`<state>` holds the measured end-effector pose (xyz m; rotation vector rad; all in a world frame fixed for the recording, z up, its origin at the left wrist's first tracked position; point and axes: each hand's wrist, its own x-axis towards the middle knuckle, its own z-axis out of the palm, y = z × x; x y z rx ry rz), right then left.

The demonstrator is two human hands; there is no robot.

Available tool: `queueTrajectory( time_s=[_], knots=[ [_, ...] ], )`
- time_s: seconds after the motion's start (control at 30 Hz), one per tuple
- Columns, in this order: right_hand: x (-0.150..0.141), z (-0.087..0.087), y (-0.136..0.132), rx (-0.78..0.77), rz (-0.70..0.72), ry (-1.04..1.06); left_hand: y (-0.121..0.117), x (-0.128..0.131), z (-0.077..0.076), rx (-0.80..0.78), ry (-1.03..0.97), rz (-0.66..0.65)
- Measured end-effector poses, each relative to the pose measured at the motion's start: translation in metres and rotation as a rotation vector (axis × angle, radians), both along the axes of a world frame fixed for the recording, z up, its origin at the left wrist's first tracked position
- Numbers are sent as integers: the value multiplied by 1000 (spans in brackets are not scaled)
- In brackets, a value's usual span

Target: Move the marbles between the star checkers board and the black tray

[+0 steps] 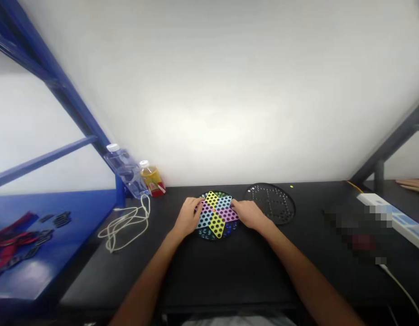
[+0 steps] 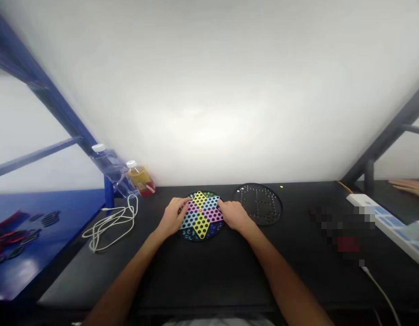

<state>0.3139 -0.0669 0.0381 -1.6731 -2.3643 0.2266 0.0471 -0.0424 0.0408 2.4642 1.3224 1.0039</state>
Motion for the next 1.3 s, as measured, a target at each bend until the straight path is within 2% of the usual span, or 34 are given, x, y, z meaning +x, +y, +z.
queueTrajectory(
  time_s=[0.07, 0.13, 0.23, 0.3, 0.33, 0.37, 0.43, 0.53, 0.6, 0.67, 0.8, 1.0, 1.3],
  knots=[
    [0, -2, 1, 24, -41, 231, 1, -2, 0, 9, -20, 20],
    [1, -2, 2, -14, -94, 620, 3, -4, -2, 24, -40, 50],
    [4, 0, 2, -268, -108, 1250, 5, -6, -4, 29, -51, 69],
    [4, 3, 2, -440, -84, 1496, 6, -6, -5, 22, -58, 70],
    [4, 4, 1, -470, -91, 1537, 7, -6, -5, 20, -63, 72],
    [4, 5, 1, -450, -121, 1517, 7, -6, -5, 19, -68, 74],
    [4, 4, 0, -282, -212, 1283, 7, -6, -6, 15, -73, 78],
    [3, 2, 0, -24, -283, 641, 7, -6, -7, 13, -69, 87],
    [2, 1, 0, 5, -252, 295, 7, -6, -8, 12, -68, 94],
    [1, 0, 0, -22, -194, 106, 7, -6, -8, 8, -65, 90],
    [-2, 3, 0, -45, -133, -24, 6, -6, -6, 13, -69, 84],
    [-3, 8, 2, -19, -204, -2, 6, -5, -6, 7, -67, 81],
    [-12, 3, 7, -50, -114, -176, 6, -6, -9, 9, -59, 69]
  ],
)
